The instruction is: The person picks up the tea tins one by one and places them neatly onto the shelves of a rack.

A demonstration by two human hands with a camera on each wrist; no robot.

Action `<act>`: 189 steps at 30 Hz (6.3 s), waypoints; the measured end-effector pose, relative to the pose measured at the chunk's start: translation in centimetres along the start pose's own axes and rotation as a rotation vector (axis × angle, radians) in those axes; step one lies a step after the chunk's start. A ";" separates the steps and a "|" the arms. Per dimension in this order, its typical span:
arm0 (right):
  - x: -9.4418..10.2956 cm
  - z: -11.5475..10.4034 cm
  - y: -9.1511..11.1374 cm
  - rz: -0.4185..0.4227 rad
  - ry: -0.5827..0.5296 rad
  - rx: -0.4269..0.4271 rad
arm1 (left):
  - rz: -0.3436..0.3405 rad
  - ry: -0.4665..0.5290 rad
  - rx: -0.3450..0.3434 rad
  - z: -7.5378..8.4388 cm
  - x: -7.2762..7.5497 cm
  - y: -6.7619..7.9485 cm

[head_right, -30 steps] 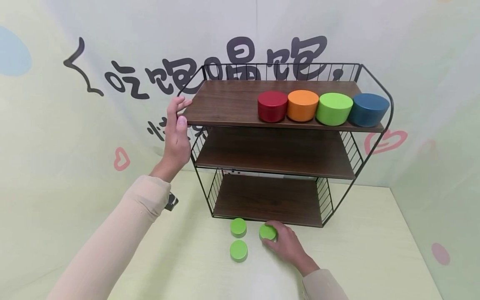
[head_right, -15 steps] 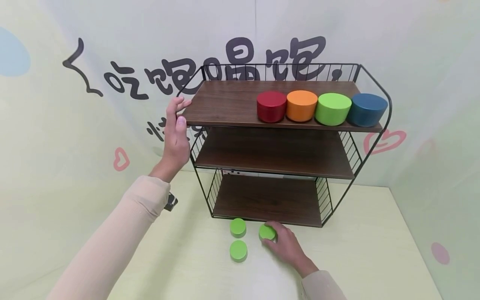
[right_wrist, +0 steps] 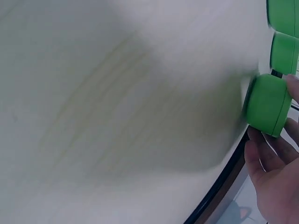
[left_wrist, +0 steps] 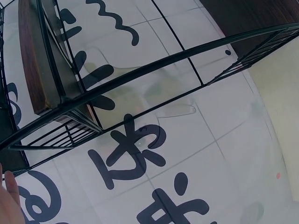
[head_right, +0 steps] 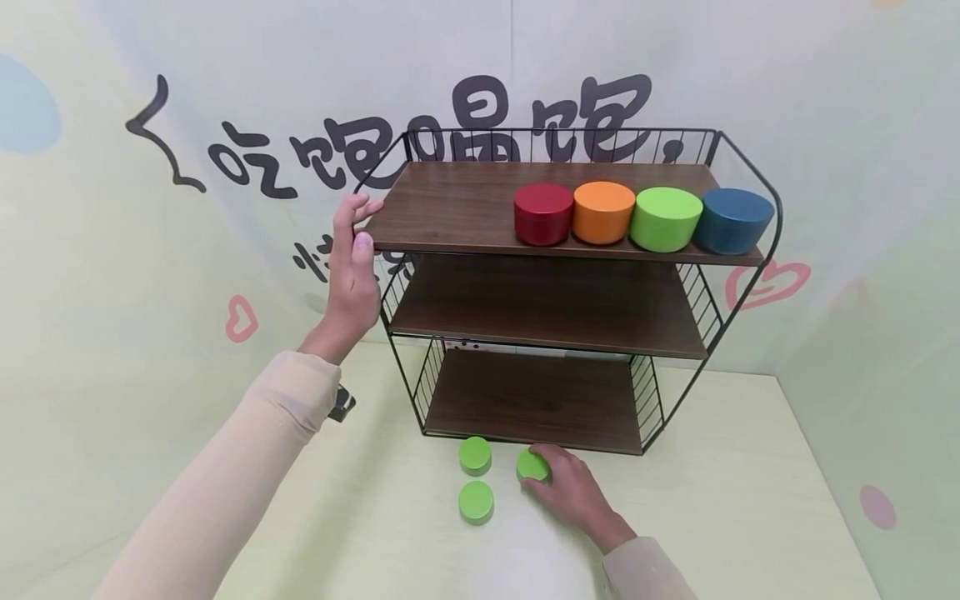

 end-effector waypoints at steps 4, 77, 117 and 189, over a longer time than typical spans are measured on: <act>0.2 -0.6 -0.1 -0.012 0.047 0.033 | 0.011 0.000 -0.010 -1.5 -0.5 0.2; 9.4 -15.3 -3.7 0.079 0.076 0.765 | -0.008 0.015 0.005 1.2 0.8 -0.2; 15.8 -24.7 -7.0 0.072 0.109 0.891 | -0.015 -0.014 -0.012 -2.0 -0.4 0.2; 21.9 -29.1 -14.7 0.120 0.340 0.502 | -0.032 -0.023 -0.020 -2.1 -0.5 0.4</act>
Point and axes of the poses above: each hand's wrist, its own y-axis away from the middle knuckle, its own x-axis out of the back of the hand, z = x × y, the point moved 2 cm from there along -y, towards the middle knuckle, and after that the axes turned 12 degrees about -y, right-handed, at the moved point
